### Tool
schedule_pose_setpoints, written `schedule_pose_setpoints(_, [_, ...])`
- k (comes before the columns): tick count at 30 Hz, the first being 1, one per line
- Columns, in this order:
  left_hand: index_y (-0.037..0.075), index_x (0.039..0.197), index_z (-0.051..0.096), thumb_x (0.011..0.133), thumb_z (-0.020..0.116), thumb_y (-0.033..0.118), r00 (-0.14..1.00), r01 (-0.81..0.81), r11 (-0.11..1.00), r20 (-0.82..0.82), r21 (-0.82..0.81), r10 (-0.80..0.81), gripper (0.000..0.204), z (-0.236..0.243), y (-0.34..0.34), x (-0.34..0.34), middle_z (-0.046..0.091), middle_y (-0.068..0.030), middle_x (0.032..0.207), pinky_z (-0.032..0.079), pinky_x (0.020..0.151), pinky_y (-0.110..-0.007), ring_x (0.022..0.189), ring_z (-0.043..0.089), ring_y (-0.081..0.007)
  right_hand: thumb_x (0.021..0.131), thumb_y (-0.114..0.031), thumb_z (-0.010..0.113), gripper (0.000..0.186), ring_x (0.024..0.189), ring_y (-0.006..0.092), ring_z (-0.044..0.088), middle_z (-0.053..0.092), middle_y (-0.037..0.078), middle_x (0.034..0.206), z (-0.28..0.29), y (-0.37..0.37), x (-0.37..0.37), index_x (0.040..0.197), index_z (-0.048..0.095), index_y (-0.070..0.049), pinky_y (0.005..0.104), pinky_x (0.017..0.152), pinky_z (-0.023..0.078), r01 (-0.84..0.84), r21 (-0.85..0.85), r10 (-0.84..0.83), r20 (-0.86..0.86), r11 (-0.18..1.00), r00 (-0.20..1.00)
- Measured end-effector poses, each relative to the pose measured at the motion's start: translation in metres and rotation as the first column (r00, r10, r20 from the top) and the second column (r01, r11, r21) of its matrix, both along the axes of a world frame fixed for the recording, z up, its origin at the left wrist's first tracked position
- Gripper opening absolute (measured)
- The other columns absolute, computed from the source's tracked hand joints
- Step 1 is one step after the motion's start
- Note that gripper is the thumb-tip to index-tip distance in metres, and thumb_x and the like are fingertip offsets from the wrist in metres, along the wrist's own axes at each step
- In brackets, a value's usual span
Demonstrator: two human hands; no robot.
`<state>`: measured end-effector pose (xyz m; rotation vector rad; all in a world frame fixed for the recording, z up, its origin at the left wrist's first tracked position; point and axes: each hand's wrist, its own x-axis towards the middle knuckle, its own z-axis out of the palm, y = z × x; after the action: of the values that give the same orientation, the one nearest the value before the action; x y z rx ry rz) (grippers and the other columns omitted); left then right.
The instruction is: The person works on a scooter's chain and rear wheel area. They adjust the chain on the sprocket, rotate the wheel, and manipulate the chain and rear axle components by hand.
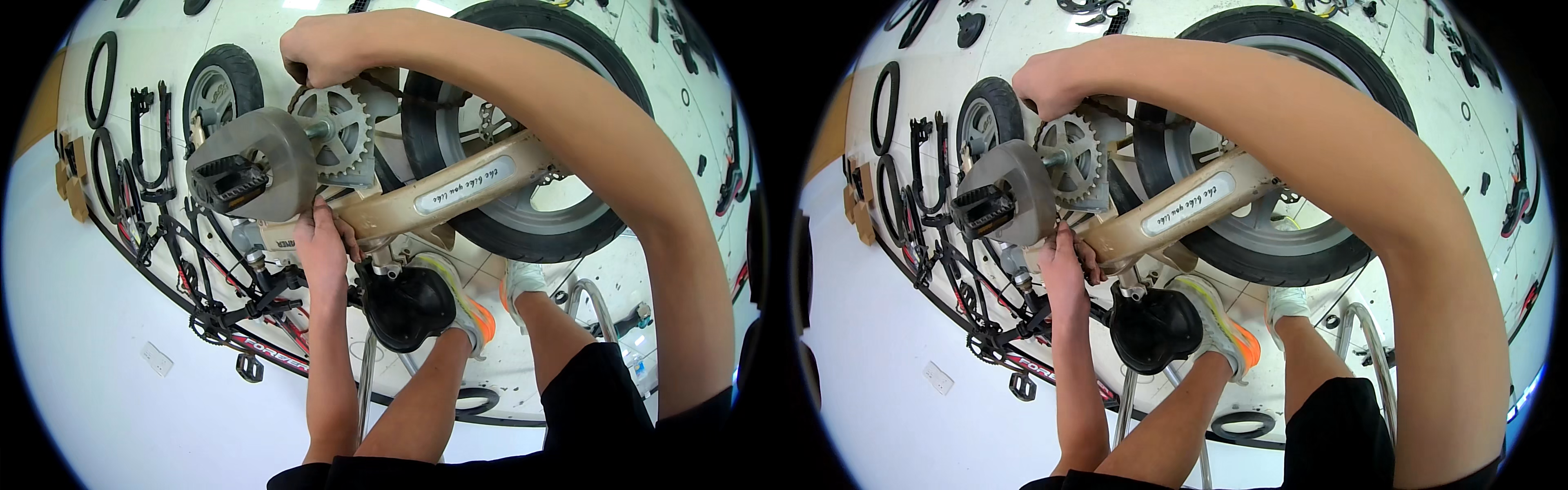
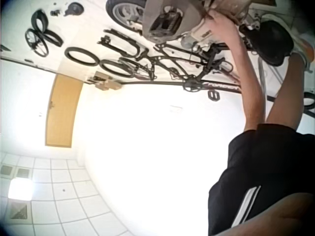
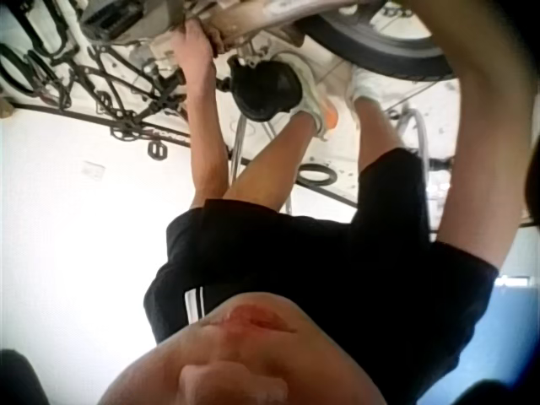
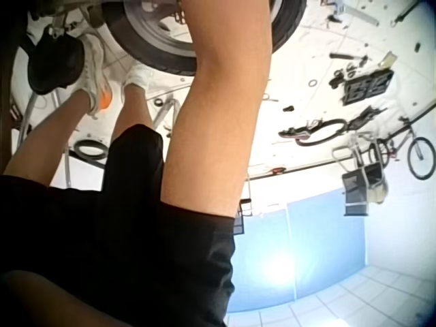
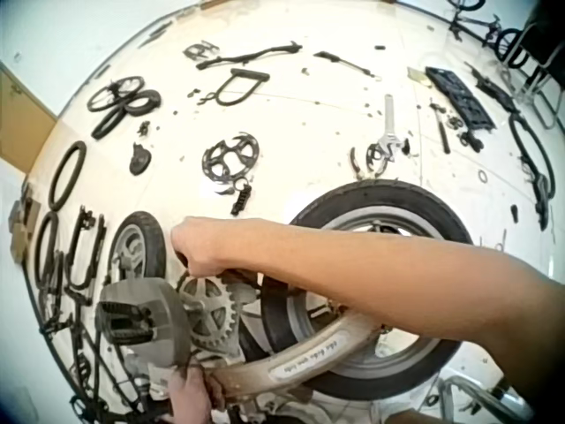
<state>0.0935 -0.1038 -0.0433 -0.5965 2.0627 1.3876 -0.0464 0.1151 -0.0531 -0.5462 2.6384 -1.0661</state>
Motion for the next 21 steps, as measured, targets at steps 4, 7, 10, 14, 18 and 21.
schedule_pose_setpoints(4, [0.003,0.086,0.044,0.103,0.039,0.027,1.0,0.019,0.997,0.002,0.073,-0.019,0.03,0.005,0.012,0.003,0.048,-0.0074,0.052,0.039,0.035,-0.029,0.035,0.044,-0.0171,0.071,-0.011,0.062,0.022,0.081,0.0356,0.067,0.068,0.023,0.083,-0.004,0.005,-0.008,0.086,0.069,0.003,0.0431,0.071,0.053,-0.024,0.204,0.006,0.087,0.979,0.996])
schedule_pose_setpoints(7, [0.001,0.09,0.044,0.103,0.039,0.026,0.999,-0.01,0.994,0.037,0.106,0.006,0.029,0.013,0.023,0.003,0.05,-0.0085,0.053,0.039,0.036,-0.029,0.038,0.046,-0.0179,0.069,-0.011,0.062,0.022,0.078,0.0373,0.067,0.067,0.024,0.081,0.005,0.018,0.019,0.083,0.068,0.005,0.0442,0.07,0.054,0.042,0.219,-0.05,0.033,0.975,0.998])
schedule_pose_setpoints(10, [-0.002,0.092,0.045,0.103,0.037,0.024,0.998,0.028,0.997,0.055,0.066,-0.032,0.029,0.017,0.02,0.0,0.051,-0.0081,0.053,0.039,0.037,-0.029,0.037,0.047,-0.0169,0.072,-0.004,0.06,0.025,0.084,0.0375,0.066,0.067,0.022,0.087,0.01,0.02,0.043,0.094,0.068,0.004,0.0427,0.076,0.053,0.096,0.217,-0.088,-0.046,0.971,0.995])
schedule_pose_setpoints(14, [-0.006,0.091,0.049,0.101,0.039,0.023,0.969,0.243,0.944,0.012,-0.224,-0.247,0.032,0.011,0.013,-0.002,0.058,-0.0202,0.062,0.045,0.049,-0.04,0.05,0.058,-0.0325,0.067,-0.004,0.063,0.017,0.079,0.0373,0.067,0.066,0.022,0.079,0.002,0.022,0.056,0.081,0.068,0.005,0.0444,0.072,0.055,0.152,0.175,-0.063,-0.434,0.973,0.899])
schedule_pose_setpoints(18, [-0.009,0.096,0.052,0.099,0.041,0.024,0.93,0.336,0.843,0.006,-0.421,-0.368,0.035,0.01,0.014,-0.001,0.06,-0.0322,0.077,0.045,0.069,-0.049,0.073,0.059,-0.0486,0.067,-0.001,0.062,0.017,0.083,0.0378,0.066,0.065,0.021,0.083,0.014,0.019,0.058,0.082,0.066,0.005,0.0434,0.074,0.054,0.124,0.162,-0.092,-0.19,0.979,0.977])
schedule_pose_setpoints(21, [-0.01,0.097,0.053,0.099,0.042,0.024,0.928,0.336,0.848,-0.01,-0.41,-0.373,0.036,0.009,0.013,-0.001,0.06,-0.0343,0.081,0.045,0.072,-0.05,0.077,0.059,-0.051,0.071,0.0,0.057,0.016,0.089,0.0381,0.063,0.062,0.021,0.088,0.019,0.018,0.066,0.084,0.062,0.006,0.0444,0.079,0.051,0.15,0.227,-0.12,-0.142,0.962,0.983])
